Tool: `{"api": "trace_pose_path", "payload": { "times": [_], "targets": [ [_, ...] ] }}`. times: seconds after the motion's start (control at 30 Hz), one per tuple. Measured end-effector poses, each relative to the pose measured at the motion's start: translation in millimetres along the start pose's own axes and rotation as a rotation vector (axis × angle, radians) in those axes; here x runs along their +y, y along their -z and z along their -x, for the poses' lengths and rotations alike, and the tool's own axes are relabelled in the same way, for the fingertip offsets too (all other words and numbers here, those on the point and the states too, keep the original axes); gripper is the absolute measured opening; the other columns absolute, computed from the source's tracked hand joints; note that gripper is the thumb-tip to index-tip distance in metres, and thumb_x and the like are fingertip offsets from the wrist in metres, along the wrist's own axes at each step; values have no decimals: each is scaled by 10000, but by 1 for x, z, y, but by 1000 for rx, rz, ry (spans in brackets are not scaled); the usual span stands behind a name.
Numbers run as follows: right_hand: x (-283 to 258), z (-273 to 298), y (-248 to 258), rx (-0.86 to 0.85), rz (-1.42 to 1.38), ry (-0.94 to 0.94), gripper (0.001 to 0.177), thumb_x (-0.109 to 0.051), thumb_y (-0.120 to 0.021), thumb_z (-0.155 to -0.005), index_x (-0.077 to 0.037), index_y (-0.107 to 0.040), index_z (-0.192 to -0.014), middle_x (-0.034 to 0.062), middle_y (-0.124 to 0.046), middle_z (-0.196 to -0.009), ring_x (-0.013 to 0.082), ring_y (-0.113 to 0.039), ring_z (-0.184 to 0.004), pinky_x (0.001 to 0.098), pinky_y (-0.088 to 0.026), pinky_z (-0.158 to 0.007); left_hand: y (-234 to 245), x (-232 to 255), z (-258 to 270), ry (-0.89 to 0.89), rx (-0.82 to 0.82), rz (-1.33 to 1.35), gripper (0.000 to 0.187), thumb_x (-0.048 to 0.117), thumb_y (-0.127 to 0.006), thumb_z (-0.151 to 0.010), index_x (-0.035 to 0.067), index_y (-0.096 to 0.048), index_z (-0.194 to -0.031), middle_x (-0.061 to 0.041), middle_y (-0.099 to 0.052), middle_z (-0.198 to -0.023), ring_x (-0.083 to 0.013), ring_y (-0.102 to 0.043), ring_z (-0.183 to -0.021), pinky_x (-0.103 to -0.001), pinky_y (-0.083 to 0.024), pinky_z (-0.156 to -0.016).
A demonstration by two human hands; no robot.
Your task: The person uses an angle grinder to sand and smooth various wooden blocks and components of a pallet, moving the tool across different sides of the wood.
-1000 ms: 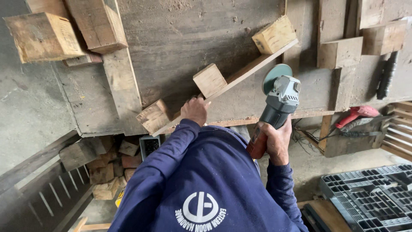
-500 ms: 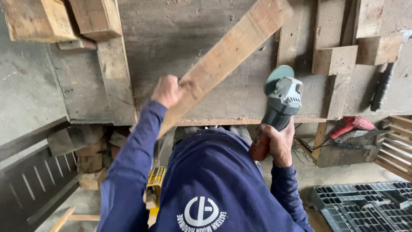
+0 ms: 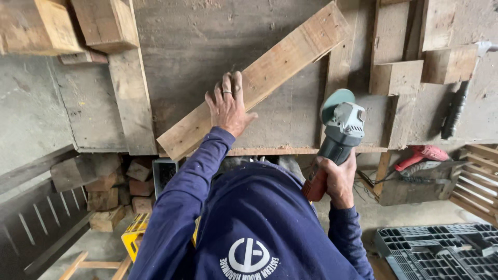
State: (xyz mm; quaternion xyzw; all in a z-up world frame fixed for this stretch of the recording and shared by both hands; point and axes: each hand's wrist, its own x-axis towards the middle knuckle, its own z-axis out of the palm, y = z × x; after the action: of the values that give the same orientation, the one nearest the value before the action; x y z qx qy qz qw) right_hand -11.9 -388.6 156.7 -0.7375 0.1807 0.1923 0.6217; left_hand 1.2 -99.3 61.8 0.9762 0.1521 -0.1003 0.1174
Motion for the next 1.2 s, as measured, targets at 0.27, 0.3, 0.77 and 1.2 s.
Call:
{"api": "trace_pose_path", "payload": {
  "times": [0.27,0.3,0.77,1.2],
  "targets": [
    [19,-10,16,-2,75,9,518,-121,-720,-722,-16,-544,-1198,43,-603,-970,152,-602,-818,303,-537,-724,-16,-123,-117,-21,-343,294,638,658,-810,-871,40,-734,-1011,-81,-670,-878,-215,-614,-772,-376,-545,-766],
    [19,-9,15,-1,104,14,511,-117,-727,-726,-7,-548,-1192,43,-600,-979,151,-594,-832,303,-529,-738,-16,-128,-122,-83,-303,317,575,640,-780,-943,67,-743,-978,-71,-679,-867,-202,-622,-784,-367,-542,-788],
    [-8,-28,-2,-25,-82,-47,566,-133,-716,-702,-38,-518,-1223,65,-609,-944,182,-648,-764,330,-574,-683,-23,-39,-192,6,-243,334,321,387,-663,-1018,67,-688,-1003,-30,-632,-736,-143,-578,-571,-324,-525,-520],
    [-17,-77,2,-247,27,-51,524,-69,-678,-741,-7,-497,-1228,98,-622,-940,203,-666,-731,360,-596,-651,83,-180,-16,490,881,1442,255,122,-644,-1049,5,-646,-1275,-218,-644,-1301,-306,-740,-1140,-505,-606,-1015]
  ]
}}
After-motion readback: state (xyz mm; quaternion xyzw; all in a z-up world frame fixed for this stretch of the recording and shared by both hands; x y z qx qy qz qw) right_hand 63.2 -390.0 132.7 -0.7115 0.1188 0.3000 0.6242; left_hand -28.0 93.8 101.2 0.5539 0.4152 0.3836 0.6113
